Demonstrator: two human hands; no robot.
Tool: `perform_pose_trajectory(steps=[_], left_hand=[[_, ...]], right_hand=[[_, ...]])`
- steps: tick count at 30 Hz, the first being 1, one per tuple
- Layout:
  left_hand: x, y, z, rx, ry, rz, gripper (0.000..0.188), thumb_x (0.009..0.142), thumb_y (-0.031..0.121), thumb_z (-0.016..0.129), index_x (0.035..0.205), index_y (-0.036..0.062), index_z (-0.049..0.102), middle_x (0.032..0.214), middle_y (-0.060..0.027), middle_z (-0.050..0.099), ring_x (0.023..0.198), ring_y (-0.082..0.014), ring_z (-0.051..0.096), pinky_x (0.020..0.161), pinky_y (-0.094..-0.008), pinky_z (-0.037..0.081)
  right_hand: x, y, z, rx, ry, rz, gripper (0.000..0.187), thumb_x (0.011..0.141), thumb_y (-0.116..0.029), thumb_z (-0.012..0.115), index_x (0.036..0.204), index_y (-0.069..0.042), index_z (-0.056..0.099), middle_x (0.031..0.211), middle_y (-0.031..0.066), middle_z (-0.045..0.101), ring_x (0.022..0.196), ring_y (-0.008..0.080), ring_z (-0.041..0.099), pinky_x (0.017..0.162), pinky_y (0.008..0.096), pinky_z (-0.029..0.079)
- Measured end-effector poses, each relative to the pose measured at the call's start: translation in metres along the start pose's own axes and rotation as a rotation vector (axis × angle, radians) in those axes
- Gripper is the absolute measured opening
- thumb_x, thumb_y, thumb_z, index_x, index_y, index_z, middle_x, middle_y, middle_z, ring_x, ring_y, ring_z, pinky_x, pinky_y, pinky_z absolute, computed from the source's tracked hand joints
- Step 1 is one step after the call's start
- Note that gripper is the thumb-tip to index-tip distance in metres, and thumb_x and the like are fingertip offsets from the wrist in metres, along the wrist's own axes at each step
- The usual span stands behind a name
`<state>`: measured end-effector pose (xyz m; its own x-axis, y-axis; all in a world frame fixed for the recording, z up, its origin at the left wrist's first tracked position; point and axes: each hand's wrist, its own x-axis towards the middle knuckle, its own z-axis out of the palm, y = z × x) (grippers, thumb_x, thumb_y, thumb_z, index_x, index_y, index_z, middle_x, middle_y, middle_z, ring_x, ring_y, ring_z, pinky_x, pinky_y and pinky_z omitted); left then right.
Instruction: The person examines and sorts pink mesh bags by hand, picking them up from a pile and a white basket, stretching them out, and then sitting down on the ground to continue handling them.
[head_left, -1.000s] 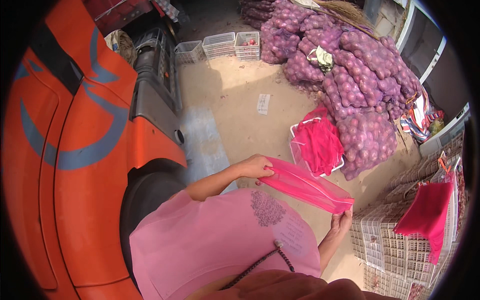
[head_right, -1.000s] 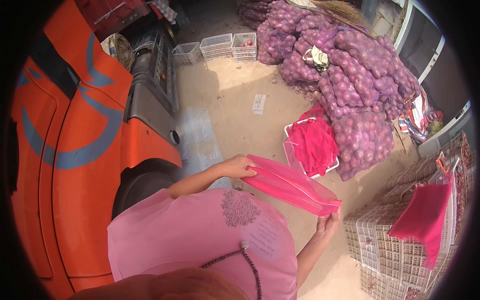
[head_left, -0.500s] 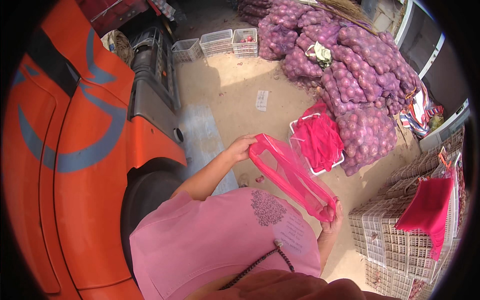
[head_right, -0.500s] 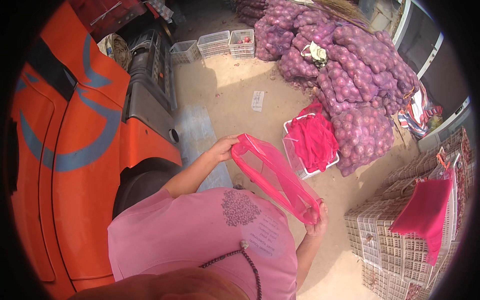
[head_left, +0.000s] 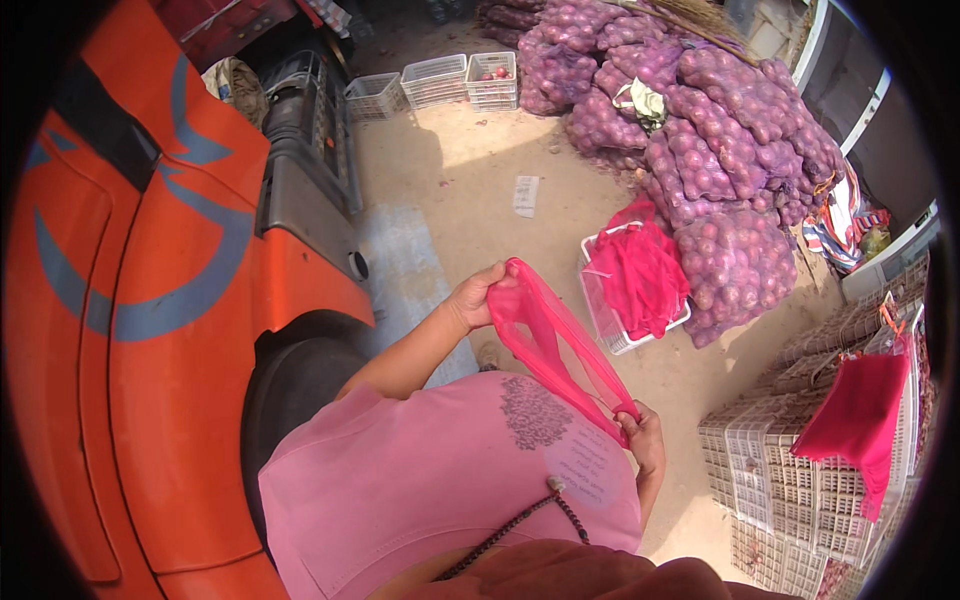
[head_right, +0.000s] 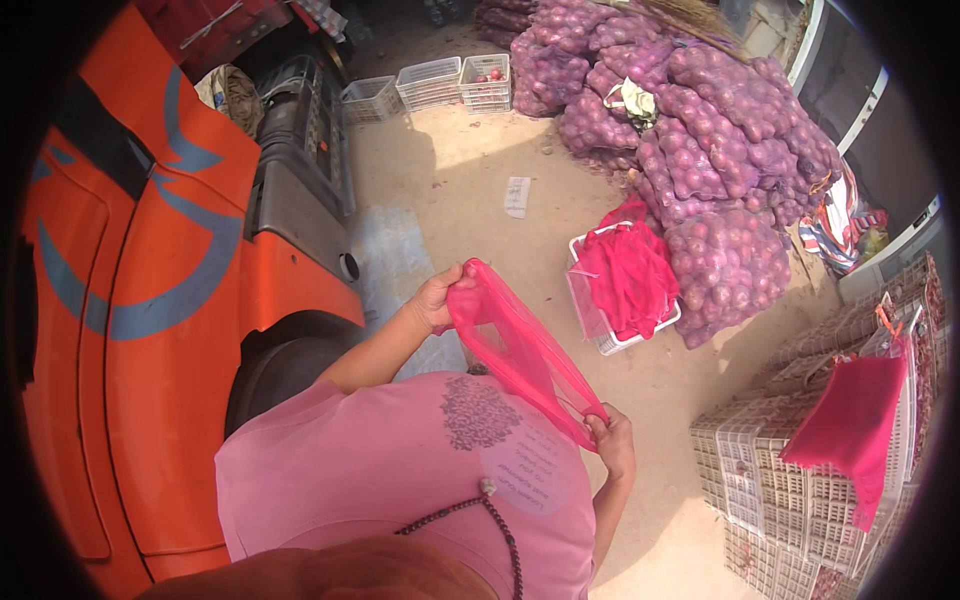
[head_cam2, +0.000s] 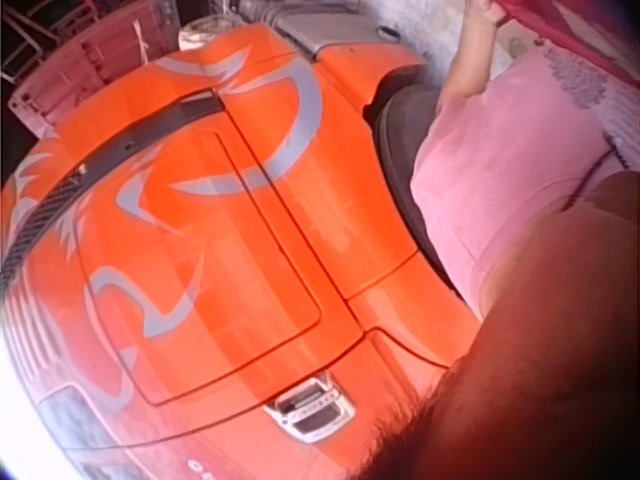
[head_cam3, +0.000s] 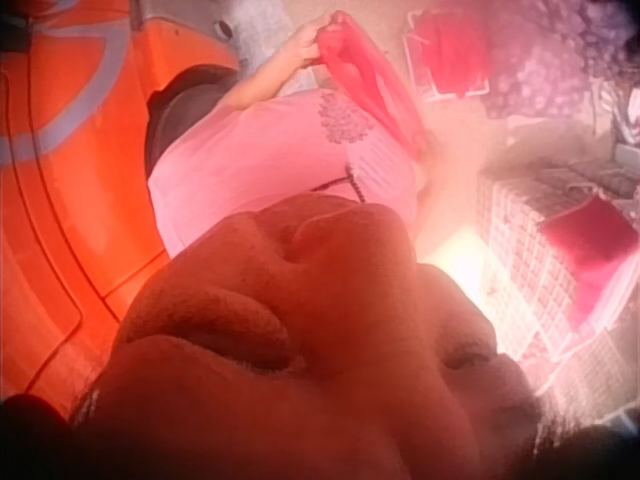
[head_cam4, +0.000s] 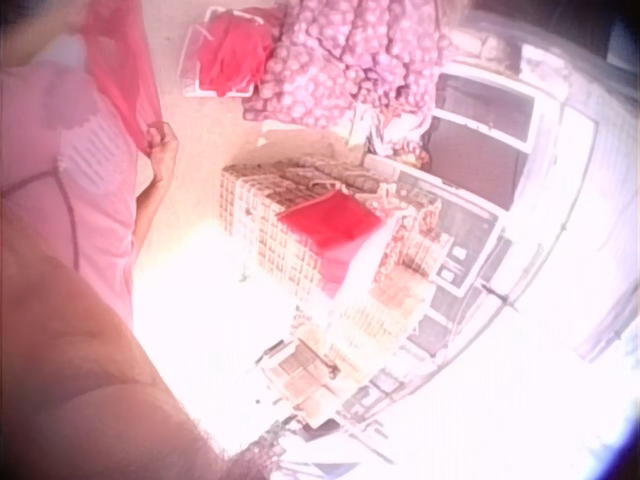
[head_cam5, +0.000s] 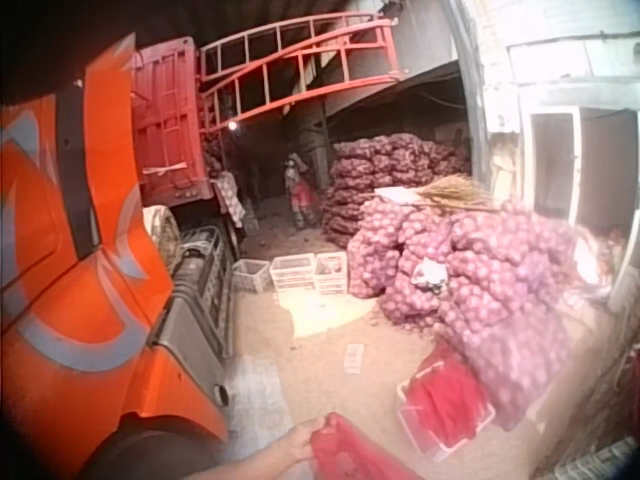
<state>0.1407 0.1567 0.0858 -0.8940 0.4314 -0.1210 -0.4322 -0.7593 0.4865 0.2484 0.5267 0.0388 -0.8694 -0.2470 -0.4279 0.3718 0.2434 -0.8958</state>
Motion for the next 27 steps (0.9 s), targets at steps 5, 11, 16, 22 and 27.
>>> perform_pose_trajectory(steps=[5,11,16,22,27], left_hand=[[0.003,0.015,0.014,0.443,0.059,-0.003,0.016,0.085,0.014,0.062,0.098,0.0054,0.06,0.096,-0.0033,0.062,0.089,-0.0133,0.059,0.083,-0.0309,0.048],[0.008,-0.025,0.033,1.813,-0.182,-0.426,0.019,0.078,0.014,0.057,0.094,0.0059,0.063,0.075,-0.0071,0.061,0.07,-0.0128,0.057,0.063,-0.0307,0.045],[0.025,-0.034,-0.025,1.73,0.403,0.063,0.016,0.076,0.008,0.054,0.089,0.0028,0.061,0.071,-0.0117,0.061,0.073,-0.0175,0.063,0.064,-0.031,0.05],[0.037,-0.005,-0.063,0.378,0.65,0.257,0.024,0.083,-0.006,0.045,0.105,0.0007,0.053,0.096,-0.0119,0.059,0.082,-0.0221,0.062,0.073,-0.0322,0.054],[0.023,-0.009,-0.041,0.491,0.331,-0.07,0.013,0.09,0.005,0.049,0.1,0.0,0.056,0.097,-0.009,0.062,0.087,-0.0169,0.061,0.078,-0.0303,0.052]], right_hand=[[0.01,0.039,-0.011,0.006,0.536,-0.267,0.01,0.087,-0.002,0.054,0.094,0.002,0.061,0.086,0.0072,0.058,0.073,0.0132,0.055,0.064,0.0256,0.047],[0.015,0.057,-0.061,1.11,0.628,-0.513,0.027,0.085,-0.002,0.056,0.112,0.003,0.054,0.104,0.0155,0.059,0.094,0.0223,0.061,0.084,0.0338,0.054],[0.007,0.024,-0.039,1.034,0.336,-0.38,0.029,0.085,-0.003,0.056,0.113,0.002,0.052,0.093,0.0117,0.062,0.078,0.0172,0.062,0.07,0.0263,0.054],[-0.006,0.006,0.001,0.543,-0.01,-0.092,0.019,0.087,-0.013,0.058,0.101,-0.001,0.058,0.067,0.0018,0.06,0.055,0.0076,0.052,0.048,0.0171,0.038],[0.001,0.019,-0.031,1.423,-0.488,-0.561,0.037,0.089,-0.027,0.059,0.114,-0.002,0.053,0.071,-0.0003,0.058,0.054,0.0067,0.047,0.051,0.0226,0.039]])
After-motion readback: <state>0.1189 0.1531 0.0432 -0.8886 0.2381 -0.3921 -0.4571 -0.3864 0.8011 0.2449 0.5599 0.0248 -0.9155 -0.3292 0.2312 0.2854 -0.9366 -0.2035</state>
